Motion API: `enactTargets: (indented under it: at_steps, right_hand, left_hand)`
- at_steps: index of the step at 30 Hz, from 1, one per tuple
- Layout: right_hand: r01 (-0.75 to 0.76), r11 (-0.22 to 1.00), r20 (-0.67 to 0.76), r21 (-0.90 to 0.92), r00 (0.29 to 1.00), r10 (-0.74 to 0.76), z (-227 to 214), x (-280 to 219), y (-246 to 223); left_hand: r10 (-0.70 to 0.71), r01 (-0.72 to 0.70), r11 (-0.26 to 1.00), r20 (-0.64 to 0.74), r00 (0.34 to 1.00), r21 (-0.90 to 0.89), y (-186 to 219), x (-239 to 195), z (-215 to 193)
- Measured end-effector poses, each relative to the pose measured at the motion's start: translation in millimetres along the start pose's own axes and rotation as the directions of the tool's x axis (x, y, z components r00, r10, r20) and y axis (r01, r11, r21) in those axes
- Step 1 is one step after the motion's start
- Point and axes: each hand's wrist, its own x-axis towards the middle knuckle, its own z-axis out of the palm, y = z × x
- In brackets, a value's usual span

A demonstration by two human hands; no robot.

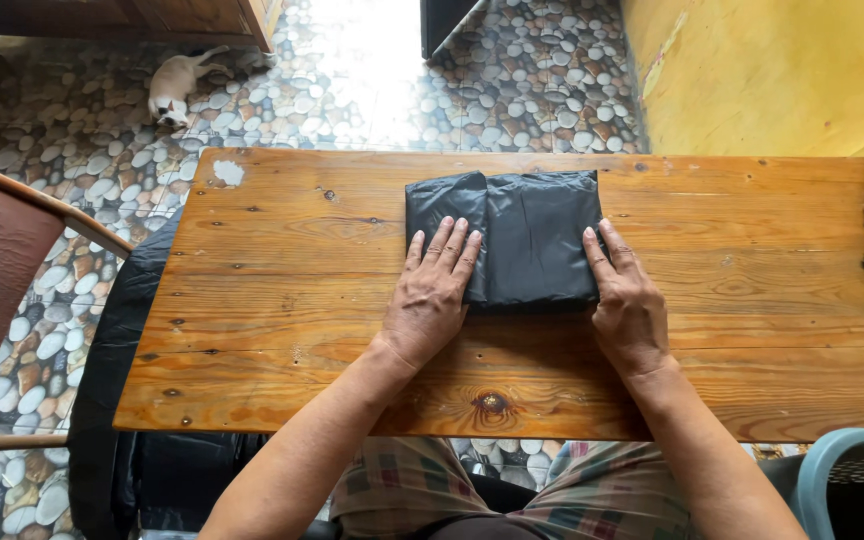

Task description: The person folds a black plastic bag on a wooden table, places it into a small black pouch, and secures the pouch with a blue strap. They then use a feather duster to clean the surface of a larger black bag before folding it.

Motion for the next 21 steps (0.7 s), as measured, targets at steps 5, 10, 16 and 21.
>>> enactTargets:
  at_steps: [5,10,16,21]
  right_hand:
    - [-0.266,0.956,0.113,0.123,0.961,0.253,-3,-2,7]
    - [-0.306,0.952,0.211,0.015,0.931,0.296,13,-11,12]
    - [-0.159,0.96,0.205,-0.232,0.957,0.207,13,-7,13]
    - [-0.436,0.775,0.58,0.458,0.807,0.111,-25,4,42]
  left_hand:
    - [-0.012,0.012,1.0,0.035,0.999,0.017,0,0,8]
    - [-0.006,0.006,1.0,0.025,1.0,0.013,1,0,10]
    - [-0.01,0.009,1.0,0.024,1.0,0.026,3,-1,7]
    - [-0.007,0.006,1.0,0.02,1.0,0.031,5,-1,6]
